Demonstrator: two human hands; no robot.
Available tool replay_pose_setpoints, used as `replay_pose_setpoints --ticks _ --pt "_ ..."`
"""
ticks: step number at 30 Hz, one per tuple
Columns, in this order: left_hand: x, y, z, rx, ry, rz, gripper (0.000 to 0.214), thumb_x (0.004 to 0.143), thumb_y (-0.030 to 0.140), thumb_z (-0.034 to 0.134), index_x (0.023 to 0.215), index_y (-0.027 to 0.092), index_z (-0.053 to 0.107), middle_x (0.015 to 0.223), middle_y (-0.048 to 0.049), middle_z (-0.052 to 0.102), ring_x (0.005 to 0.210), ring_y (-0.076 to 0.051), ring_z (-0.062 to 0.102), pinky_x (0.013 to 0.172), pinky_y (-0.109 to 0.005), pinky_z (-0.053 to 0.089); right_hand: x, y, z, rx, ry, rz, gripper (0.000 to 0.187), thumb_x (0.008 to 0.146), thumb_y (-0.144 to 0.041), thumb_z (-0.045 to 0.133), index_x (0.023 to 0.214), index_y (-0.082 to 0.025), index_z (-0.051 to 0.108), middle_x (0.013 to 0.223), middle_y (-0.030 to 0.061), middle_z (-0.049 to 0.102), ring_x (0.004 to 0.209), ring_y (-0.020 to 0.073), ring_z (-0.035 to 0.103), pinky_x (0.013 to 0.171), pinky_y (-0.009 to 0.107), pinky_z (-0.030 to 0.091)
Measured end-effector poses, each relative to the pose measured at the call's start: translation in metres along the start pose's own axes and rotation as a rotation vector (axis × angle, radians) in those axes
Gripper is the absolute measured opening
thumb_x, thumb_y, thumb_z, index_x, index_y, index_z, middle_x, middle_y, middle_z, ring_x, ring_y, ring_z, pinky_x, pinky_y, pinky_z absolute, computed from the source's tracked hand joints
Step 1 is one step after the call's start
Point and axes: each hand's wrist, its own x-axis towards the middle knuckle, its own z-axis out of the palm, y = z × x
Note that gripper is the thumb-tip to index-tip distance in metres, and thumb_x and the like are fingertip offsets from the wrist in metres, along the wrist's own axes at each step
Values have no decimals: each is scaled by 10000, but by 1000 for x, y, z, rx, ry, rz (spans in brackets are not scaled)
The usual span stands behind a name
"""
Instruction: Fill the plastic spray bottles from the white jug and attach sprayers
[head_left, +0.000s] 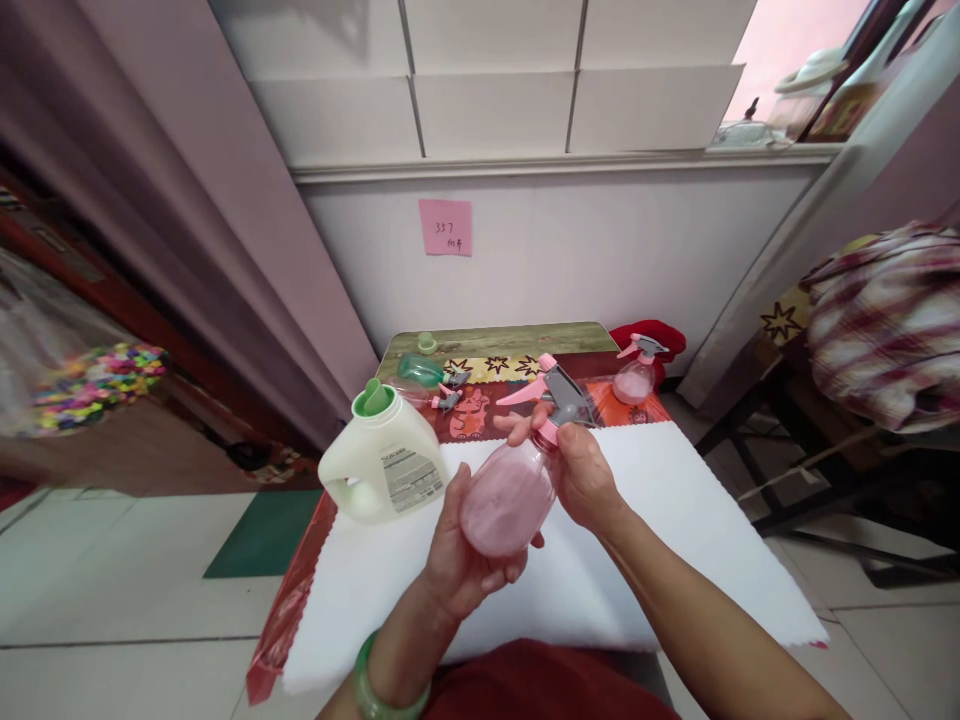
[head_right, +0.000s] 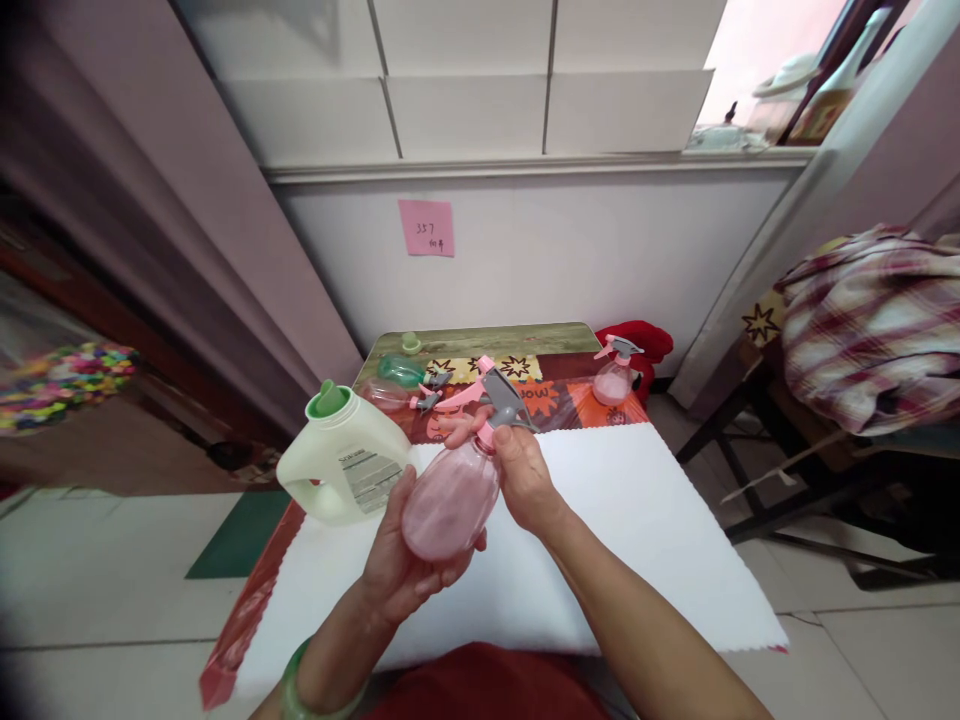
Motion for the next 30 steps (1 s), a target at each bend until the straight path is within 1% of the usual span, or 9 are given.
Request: replay_pose_setpoints --ticks 6,11,14,17,19,21,23,26,30 --pt "3 5 -15 -24 -56 -162 923 822 883 369 998 47 718 719 -183 742 249 -94 451 239 -205 126 1 4 -3 2 -70 76 409 864 -658 673 937 -256 649 896 55 747 1221 314 649 1040 447 484" --pt "2 6 -25 -39 -97 -267 928 821 882 371 964 31 712 729 -175 738 236 -71 397 246 -219 163 4 6 -9 28 -161 133 407 870 -659 668 933 -257 644 920 59 751 1258 305 631 1077 452 458" --pt "1 4 -25 -79 -117 -281 939 815 893 379 1009 35 707 757 -169 738 254 -60 396 248 -212 196 6 8 -11 49 -154 156 428 857 -678 667 914 -255 635 918 60 747 1253 313 634 1044 455 484" --pt "-1 -2 -20 -98 -76 -141 960 768 904 472 1129 43 695 850 -194 751 407 -117 580 299 -193 329 8 13 -10 80 -70 107 408 871 -664 656 907 -258 634 895 46 743 1198 303 664 1026 447 498" --pt "-2 -7 -15 -84 -10 27 907 737 826 641 1210 52 677 968 -216 757 644 -200 710 444 -227 502 8 16 -8 88 -21 67 379 874 -637 667 905 -260 639 884 39 744 1165 296 678 1024 440 498" --pt "-3 -12 -10 -52 83 175 798 721 674 792 1242 81 672 1072 -204 751 855 -263 737 651 -305 596 7 19 -5 90 6 51 360 868 -616 683 896 -259 643 882 39 747 1157 297 679 1018 436 501" --pt "-2 -17 -5 -14 172 284 682 749 574 824 1240 123 676 1166 -184 732 973 -291 717 773 -367 599 6 21 -3 105 35 45 355 861 -608 691 883 -258 642 875 34 746 1146 295 682 1010 433 507" --pt "1 -23 -1 70 242 453 621 766 504 824 1276 198 642 1336 -161 661 1156 -330 646 843 -410 576 5 23 -1 133 106 30 360 852 -613 707 864 -260 635 840 15 744 1098 282 701 1007 423 507" --pt "7 -26 3 220 341 691 810 577 263 944 1294 301 569 1399 -76 607 1271 -326 572 923 -393 540 5 25 1 137 212 18 453 821 -697 698 774 -256 610 783 7 745 1041 277 721 1009 424 501"
